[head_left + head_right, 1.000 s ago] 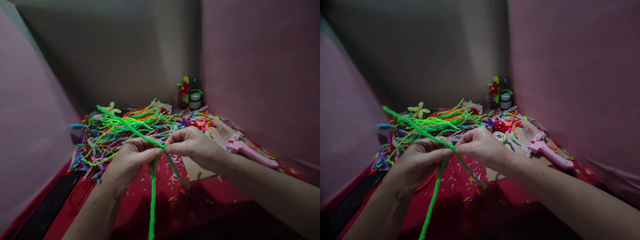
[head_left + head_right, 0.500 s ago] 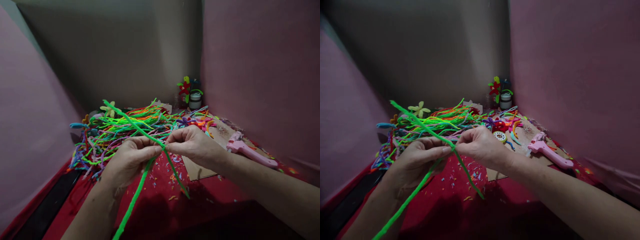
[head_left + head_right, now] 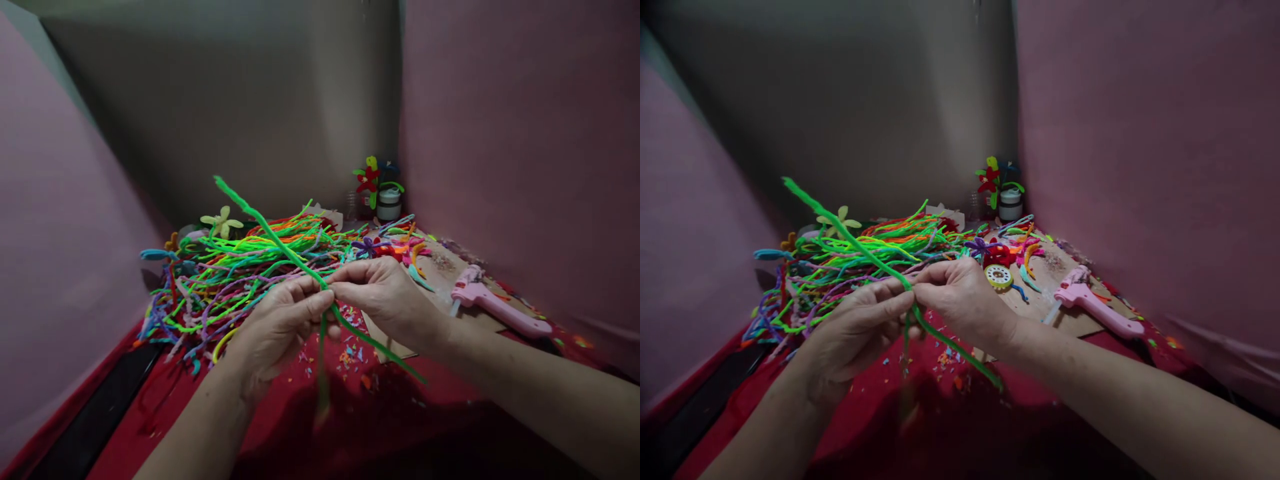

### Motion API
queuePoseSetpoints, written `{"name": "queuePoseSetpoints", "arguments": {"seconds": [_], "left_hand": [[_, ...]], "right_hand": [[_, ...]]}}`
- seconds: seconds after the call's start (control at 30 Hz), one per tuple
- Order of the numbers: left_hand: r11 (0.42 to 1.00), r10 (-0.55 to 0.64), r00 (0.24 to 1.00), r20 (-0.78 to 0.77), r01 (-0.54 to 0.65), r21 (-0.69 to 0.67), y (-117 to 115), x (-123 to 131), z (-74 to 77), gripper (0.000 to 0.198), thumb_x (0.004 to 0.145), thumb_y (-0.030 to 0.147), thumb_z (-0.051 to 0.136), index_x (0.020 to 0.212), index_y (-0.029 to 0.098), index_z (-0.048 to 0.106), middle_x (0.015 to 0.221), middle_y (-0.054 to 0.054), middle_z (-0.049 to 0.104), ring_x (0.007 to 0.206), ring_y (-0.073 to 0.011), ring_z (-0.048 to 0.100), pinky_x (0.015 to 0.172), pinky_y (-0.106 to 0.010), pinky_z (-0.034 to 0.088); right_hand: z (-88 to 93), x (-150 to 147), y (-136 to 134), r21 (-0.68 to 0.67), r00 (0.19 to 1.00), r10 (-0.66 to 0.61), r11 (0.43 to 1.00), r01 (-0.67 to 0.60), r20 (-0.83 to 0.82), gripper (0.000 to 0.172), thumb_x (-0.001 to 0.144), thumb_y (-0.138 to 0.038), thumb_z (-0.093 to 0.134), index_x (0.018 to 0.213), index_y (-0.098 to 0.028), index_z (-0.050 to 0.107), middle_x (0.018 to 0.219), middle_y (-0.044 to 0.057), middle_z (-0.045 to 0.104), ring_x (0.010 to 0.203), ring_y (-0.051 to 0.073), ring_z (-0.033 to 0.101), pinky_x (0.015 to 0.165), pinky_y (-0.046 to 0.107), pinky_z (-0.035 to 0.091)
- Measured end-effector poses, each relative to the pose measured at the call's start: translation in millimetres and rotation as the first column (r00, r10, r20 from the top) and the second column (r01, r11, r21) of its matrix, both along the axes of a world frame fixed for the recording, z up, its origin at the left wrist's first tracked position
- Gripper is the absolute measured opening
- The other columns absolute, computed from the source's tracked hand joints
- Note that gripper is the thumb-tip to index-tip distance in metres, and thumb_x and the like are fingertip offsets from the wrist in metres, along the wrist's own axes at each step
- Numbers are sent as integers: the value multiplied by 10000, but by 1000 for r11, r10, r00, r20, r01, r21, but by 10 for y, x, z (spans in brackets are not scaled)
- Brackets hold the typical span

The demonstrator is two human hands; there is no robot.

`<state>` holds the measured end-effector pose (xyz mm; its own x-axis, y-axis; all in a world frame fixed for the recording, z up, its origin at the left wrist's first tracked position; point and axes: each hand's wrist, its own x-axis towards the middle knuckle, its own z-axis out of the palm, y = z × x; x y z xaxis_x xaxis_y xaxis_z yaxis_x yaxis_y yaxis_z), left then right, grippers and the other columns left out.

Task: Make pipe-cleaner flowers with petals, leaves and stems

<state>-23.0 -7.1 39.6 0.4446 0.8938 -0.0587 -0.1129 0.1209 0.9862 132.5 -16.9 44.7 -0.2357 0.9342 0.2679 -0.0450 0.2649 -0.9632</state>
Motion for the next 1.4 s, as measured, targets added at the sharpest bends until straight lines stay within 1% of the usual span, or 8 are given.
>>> {"name": "queuePoseSetpoints", "arguments": {"seconds": [0.1, 0.23, 0.4, 0.5, 0.7, 0.93, 1.13, 1.4], "left_hand": [[997, 38, 997, -71, -33, 72, -21, 0, 5, 182, 703, 274, 682, 690, 148, 551, 559, 40, 511, 451, -66, 474, 452, -197, 393], [962, 214, 961, -173, -177, 209, -57, 21, 36, 212, 661, 296, 709, 666, 156, 551, 495, 77, 407, 413, -37, 319, 391, -176, 247], [831, 416, 855, -309, -219, 512, -98, 46, 56, 173, 681, 270, 668, 622, 149, 559, 561, 45, 464, 503, -65, 366, 463, -199, 300], [784, 457, 821, -342, -191, 590, -98, 35, 51, 153, 692, 249, 645, 622, 160, 542, 579, 41, 464, 541, -82, 395, 493, -202, 319], [789, 442, 846, -298, -209, 578, -83, 43, 64, 114, 669, 208, 647, 636, 161, 548, 605, 35, 495, 569, -89, 423, 524, -201, 341], [787, 432, 857, -281, -206, 582, -119, 45, 76, 151, 661, 169, 647, 593, 160, 513, 565, 56, 419, 540, -70, 371, 505, -195, 316], [931, 230, 954, -191, -158, 329, -72, -82, 122, 118, 721, 264, 654, 719, 169, 584, 552, 61, 424, 480, -54, 320, 435, -190, 253], [892, 303, 944, -131, -233, 387, -48, -34, 70, 113, 692, 207, 696, 707, 155, 597, 618, 44, 536, 510, -37, 390, 456, -164, 284]], "right_hand": [[-8, 23, 35, 28, 999, -13, 1000, 12, 40, 140, 678, -144, 516, 592, -132, 626, 569, -19, 538, 565, 87, 452, 569, 229, 366], [-10, 44, 79, 44, 998, -38, 998, 36, 56, 128, 665, -200, 557, 579, -134, 625, 543, -29, 497, 541, 78, 403, 540, 228, 327], [-29, 42, 90, -23, 997, -43, 999, 44, 66, 169, 660, -266, 602, 554, -135, 613, 495, -47, 428, 498, 67, 342, 491, 229, 263], [-37, 37, 88, -53, 999, -20, 998, 22, 45, 155, 666, -253, 598, 565, -136, 608, 483, -60, 395, 474, 56, 297, 465, 224, 229], [-48, 5, 95, -85, 1000, -20, 996, 18, -22, 157, 660, -209, 598, 521, -143, 568, 468, -72, 384, 449, 46, 283, 460, 216, 248], [-40, -20, 51, -37, 999, 2, 999, -4, -43, 59, 651, -177, 616, 627, -138, 653, 609, -22, 575, 578, 80, 469, 573, 229, 356], [24, -17, 82, -143, 992, 73, 986, -87, -101, 112, 605, -158, 635, 511, -146, 575, 434, -84, 392, 440, 47, 313, 484, 228, 270], [-43, -70, 157, -148, 984, 16, 988, -43, -179, 17, 578, -137, 619, 594, -135, 619, 469, -71, 473, 397, 29, 274, 421, 223, 197]]}}
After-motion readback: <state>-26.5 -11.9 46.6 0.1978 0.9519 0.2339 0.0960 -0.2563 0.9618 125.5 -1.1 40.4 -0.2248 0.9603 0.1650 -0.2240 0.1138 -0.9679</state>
